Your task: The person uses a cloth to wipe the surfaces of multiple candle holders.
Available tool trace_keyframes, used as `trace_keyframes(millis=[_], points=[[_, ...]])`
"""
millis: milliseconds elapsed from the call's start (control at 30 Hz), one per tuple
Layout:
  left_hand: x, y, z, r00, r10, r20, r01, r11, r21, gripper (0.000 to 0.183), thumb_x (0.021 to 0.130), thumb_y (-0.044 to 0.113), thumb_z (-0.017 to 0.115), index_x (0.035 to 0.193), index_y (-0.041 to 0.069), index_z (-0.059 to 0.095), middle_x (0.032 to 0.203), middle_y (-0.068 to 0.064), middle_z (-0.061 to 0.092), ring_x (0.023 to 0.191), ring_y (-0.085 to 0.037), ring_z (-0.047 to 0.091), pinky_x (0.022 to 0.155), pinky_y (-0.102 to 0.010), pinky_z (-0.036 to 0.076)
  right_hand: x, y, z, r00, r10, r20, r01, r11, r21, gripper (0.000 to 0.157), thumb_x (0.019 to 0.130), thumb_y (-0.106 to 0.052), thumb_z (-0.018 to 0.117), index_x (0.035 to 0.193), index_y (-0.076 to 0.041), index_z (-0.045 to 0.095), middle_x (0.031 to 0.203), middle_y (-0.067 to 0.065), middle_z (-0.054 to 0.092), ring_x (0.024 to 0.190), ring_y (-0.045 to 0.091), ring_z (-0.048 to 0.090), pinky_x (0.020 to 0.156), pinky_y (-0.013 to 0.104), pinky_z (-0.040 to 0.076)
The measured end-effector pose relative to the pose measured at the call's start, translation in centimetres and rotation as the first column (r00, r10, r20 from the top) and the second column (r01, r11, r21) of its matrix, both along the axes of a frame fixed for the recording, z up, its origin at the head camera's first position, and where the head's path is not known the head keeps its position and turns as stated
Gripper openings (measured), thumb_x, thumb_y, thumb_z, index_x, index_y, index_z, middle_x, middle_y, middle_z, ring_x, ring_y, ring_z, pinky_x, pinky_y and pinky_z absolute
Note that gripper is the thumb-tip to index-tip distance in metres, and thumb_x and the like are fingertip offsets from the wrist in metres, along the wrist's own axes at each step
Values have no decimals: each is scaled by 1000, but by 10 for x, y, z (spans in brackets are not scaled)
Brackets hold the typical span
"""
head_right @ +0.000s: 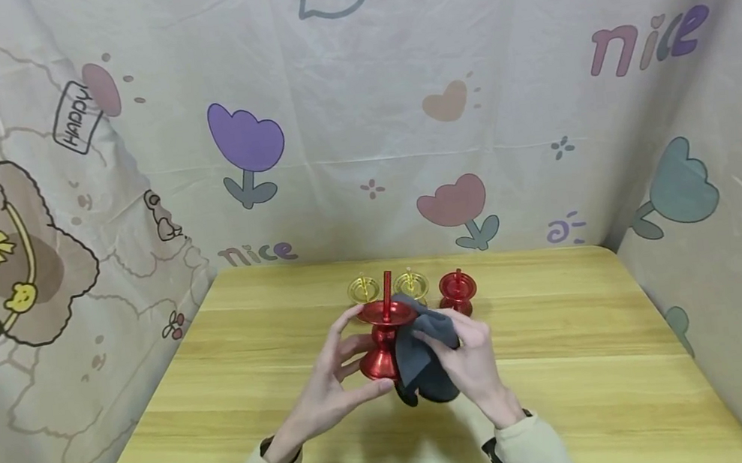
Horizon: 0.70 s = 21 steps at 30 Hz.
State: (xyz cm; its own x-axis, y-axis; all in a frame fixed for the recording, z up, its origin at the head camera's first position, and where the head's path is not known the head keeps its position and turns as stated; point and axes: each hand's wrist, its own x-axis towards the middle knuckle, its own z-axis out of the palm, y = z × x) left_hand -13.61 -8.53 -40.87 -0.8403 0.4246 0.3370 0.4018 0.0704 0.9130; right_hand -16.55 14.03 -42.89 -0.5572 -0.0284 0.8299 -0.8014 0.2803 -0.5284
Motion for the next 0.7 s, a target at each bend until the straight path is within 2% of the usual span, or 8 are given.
trace_keyframes(millis=[133,233,300,400,433,533,600,700], points=[[0,2,1,1000,29,-4,-29,1000,-7,96,84,14,82,158,33,23,128,-12,68,120,-26,66,100,-42,57,5,-4,-4,996,74,44,-74,997,8,37,68,20,78,100,2,76,90,18,76,96,-3,70,86,12,54],[1,3,1,999,44,7,-44,999,-27,97,84,15,82,158,33,22,128,-12,69,121,-27,66,99,-44,57,7,-7,-6,991,128,-25,-127,991,34,25,82,10,74,107,4,75,100,21,76,107,2,70,94,15,54],[2,3,2,998,57,2,-57,998,-37,97,84,16,82,158,32,22,128,-13,69,121,-28,66,98,-45,58,8,-9,-7,988,111,-106,-103,992,79,20,92,-2,70,110,5,74,105,24,75,114,3,67,98,15,53],[4,3,3,998,62,-17,-63,997,-47,96,84,16,82,158,28,23,129,-15,68,121,-28,66,97,-42,58,8,-11,-6,977,49,-209,-17,988,155,28,100,-18,61,114,3,74,108,27,74,117,5,66,101,14,50],[4,3,4,998,54,-20,-55,998,-43,96,84,15,82,158,27,23,130,-16,68,121,-29,66,97,-41,58,7,-11,-6,970,36,-239,5,985,172,28,101,-18,60,114,3,75,107,27,74,116,7,67,101,14,50],[3,1,3,1000,-5,0,5,1000,3,95,85,12,80,159,28,22,130,-19,67,120,-26,67,94,-38,59,4,-10,-5,961,35,-275,13,985,173,29,102,-20,59,110,4,75,103,27,75,116,7,67,100,14,51],[1,-1,2,996,-79,35,77,995,59,96,88,8,77,161,28,18,133,-23,64,120,-21,66,93,-37,60,2,-8,-7,961,82,-263,-51,991,123,29,100,-18,62,108,6,75,106,23,75,115,8,68,99,16,52],[0,-3,2,980,-177,91,167,980,110,99,92,7,72,163,29,7,140,-28,57,127,-25,62,96,-37,59,-1,-7,-10,965,157,-212,-154,988,31,23,94,-9,70,108,9,74,113,16,76,115,8,69,98,19,54]])
